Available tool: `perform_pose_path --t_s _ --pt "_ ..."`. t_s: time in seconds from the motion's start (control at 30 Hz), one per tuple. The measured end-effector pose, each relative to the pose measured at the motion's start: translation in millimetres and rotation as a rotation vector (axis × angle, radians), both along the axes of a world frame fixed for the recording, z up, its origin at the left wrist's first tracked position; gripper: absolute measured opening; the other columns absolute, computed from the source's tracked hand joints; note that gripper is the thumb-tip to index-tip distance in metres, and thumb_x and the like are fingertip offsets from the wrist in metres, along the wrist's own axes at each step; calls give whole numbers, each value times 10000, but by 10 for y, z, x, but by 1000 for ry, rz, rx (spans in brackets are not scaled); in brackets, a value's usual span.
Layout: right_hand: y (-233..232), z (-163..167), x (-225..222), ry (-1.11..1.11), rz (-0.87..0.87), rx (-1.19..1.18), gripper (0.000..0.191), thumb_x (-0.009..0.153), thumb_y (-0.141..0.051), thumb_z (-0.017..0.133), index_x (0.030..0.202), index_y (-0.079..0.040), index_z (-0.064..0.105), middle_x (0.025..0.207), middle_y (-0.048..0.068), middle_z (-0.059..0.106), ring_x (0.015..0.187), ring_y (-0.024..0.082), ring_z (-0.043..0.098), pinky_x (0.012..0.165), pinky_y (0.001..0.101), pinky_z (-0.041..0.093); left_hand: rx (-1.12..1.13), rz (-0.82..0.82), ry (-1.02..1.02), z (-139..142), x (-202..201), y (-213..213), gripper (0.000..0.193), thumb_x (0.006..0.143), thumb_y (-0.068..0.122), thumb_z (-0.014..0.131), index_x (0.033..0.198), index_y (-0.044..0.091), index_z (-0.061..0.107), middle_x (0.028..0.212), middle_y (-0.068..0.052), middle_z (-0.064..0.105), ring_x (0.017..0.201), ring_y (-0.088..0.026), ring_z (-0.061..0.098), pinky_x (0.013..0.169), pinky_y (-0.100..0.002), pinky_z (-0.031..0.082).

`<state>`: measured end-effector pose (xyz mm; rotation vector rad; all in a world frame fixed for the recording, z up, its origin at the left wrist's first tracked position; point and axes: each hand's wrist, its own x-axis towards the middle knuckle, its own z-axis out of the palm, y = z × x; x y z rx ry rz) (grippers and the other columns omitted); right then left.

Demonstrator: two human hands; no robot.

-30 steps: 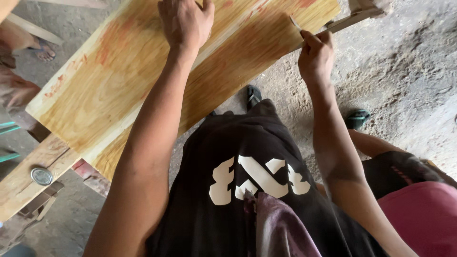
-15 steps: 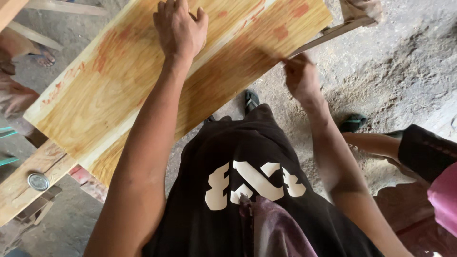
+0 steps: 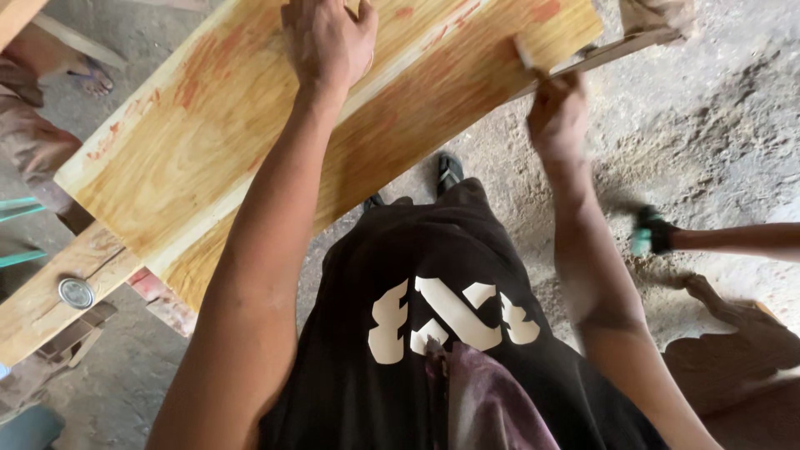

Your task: The person brushes wood stain from a can onto large wooden boards resting on trestles, working the stain across the board surfaces and edges. They dip the brush repeatedly, reposition boards, and later use a flat scraper-like tool while continuing to coat another board.

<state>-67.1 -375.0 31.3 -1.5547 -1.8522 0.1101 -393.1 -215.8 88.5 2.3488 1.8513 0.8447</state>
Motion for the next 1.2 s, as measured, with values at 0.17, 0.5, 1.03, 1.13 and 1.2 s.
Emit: perform_pose_path --t_s 0.17,0.5,1.03,1.13,1.2 --pt "224 27 100 245 31 -249 264 1051 24 553 1121 0 806 690 32 589 429 42 316 363 242 258 -120 0 -18 25 -31 46 285 887 308 755 796 71 625 748 -121 657 790 -338 647 711 -514 455" --pt "437 -38 193 90 82 -259 284 1096 46 530 1097 34 813 703 74 580 436 66 361 381 245 277 116 15 75 99 1 162 282 839 332 745 895 73 648 886 -128 692 910 -337 655 703 -499 464" --pt "-665 12 -581 258 -42 -453 211 1004 23 600 1096 -24 785 988 133 686 616 178 595 413 264 469 -114 31 100 57 -247 75 317 896 370 718 863 61 655 903 -150 678 938 -344 620 821 -520 470" --pt "-778 173 -814 270 153 -293 270 995 0 606 1201 -41 777 998 122 675 779 194 655 621 307 554 -201 36 123 55 -266 166 340 903 381 697 845 49 655 894 -149 671 945 -326 619 828 -505 467" --pt "-917 274 -946 375 59 -293 244 1031 -22 614 1236 -29 745 1028 130 675 844 207 670 689 329 563 -232 58 141 53 -362 156 357 913 399 689 848 49 659 908 -144 676 956 -320 619 838 -500 462"
